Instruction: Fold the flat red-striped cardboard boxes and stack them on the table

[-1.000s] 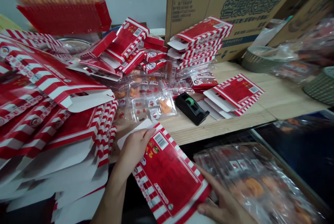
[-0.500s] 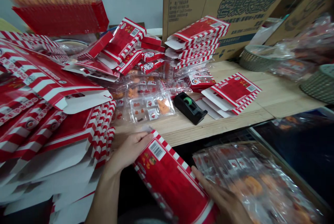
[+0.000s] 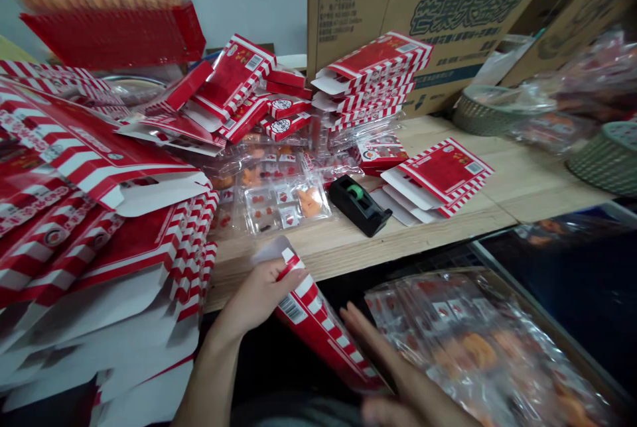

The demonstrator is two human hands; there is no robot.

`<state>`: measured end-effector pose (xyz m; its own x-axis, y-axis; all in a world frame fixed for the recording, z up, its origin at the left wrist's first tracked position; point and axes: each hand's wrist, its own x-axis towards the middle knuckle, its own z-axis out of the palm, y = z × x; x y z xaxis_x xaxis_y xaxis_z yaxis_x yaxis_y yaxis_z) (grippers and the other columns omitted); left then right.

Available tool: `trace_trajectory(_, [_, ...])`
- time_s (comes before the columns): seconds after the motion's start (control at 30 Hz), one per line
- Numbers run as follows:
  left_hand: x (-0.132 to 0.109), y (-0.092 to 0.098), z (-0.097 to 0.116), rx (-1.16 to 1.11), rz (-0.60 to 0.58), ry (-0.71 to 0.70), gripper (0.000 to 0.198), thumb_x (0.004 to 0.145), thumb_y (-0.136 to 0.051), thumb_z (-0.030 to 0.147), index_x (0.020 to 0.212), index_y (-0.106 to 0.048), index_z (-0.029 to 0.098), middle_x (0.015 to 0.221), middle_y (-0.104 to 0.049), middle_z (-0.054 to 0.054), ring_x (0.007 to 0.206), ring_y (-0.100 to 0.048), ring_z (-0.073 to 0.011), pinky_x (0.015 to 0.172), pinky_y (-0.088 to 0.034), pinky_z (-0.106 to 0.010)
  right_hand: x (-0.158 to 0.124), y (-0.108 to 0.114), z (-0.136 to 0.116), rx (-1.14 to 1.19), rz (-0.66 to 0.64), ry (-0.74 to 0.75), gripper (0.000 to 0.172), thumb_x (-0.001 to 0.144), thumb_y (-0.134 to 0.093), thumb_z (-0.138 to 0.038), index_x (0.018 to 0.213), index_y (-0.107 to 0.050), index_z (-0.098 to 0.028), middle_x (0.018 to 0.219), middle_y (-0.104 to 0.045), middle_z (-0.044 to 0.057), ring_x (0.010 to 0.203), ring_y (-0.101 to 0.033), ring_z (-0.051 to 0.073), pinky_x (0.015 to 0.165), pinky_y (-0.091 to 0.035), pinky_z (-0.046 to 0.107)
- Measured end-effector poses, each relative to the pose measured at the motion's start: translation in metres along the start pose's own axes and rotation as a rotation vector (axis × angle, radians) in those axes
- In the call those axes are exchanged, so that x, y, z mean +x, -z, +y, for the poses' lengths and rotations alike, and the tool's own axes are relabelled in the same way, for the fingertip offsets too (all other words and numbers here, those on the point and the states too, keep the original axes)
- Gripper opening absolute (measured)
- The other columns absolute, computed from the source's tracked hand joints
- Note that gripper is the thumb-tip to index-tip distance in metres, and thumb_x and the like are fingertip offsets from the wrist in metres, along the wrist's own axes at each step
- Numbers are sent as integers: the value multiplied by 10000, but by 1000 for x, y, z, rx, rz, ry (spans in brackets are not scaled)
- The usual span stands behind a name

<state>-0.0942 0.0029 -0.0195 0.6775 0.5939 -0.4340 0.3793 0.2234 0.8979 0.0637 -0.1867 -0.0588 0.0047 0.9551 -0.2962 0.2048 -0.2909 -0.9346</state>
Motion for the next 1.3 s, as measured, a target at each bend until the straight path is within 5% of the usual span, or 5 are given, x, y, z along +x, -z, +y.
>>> trace_trajectory(0.47, [-10,7,-4,258,-439,-55,214,785,-591,342,901,-713,210,900,-735,-31,809,-646,-198,740,-495,-283,32,-8,-33,-406,51,-55,320,755,-586,-197,1075,-581,-192,1020,-682,79,902,-645,240,778,-486,327])
trace_trajectory(0.8, [-5,-3,-8,369,-189,-193,232,850,-532,360,829,-684,186,776,-703,-1,719,-628,-162,660,-488,-246,37,-3,-18,-222,198,-209,193,676,-716,-363,812,-709,-226,646,-728,1,633,-684,251,560,-479,287])
trace_trajectory(0.93, [-1,-18,-14,304,416,-500,332,819,-605,293,1142,-575,224,1330,-525,-67,1264,-417,-237,1068,-299,-390,38,1,-17,363,431,-243,378,583,-771,-474,804,-711,-173,779,-759,61,730,-697,290,639,-545,360])
trace_trajectory(1.07, [0,-34,-24,-120,166,-349,815,826,-606,299,1451,-87,236,1505,-289,-101,1349,-326,-216,1089,-309,-396,41,-1,-20,617,467,-213,456,568,-780,-491,868,-687,-160,893,-752,105,848,-693,316,731,-555,424])
trace_trajectory(1.3, [-12,-35,-28,-337,7,-221,673,908,-489,308,1453,-95,280,1443,-416,-63,1264,-461,-214,1031,-413,-360,41,-4,-17,251,759,10,769,771,-584,-542,1394,-299,-193,1394,-467,121,1257,-458,273,1003,-417,411])
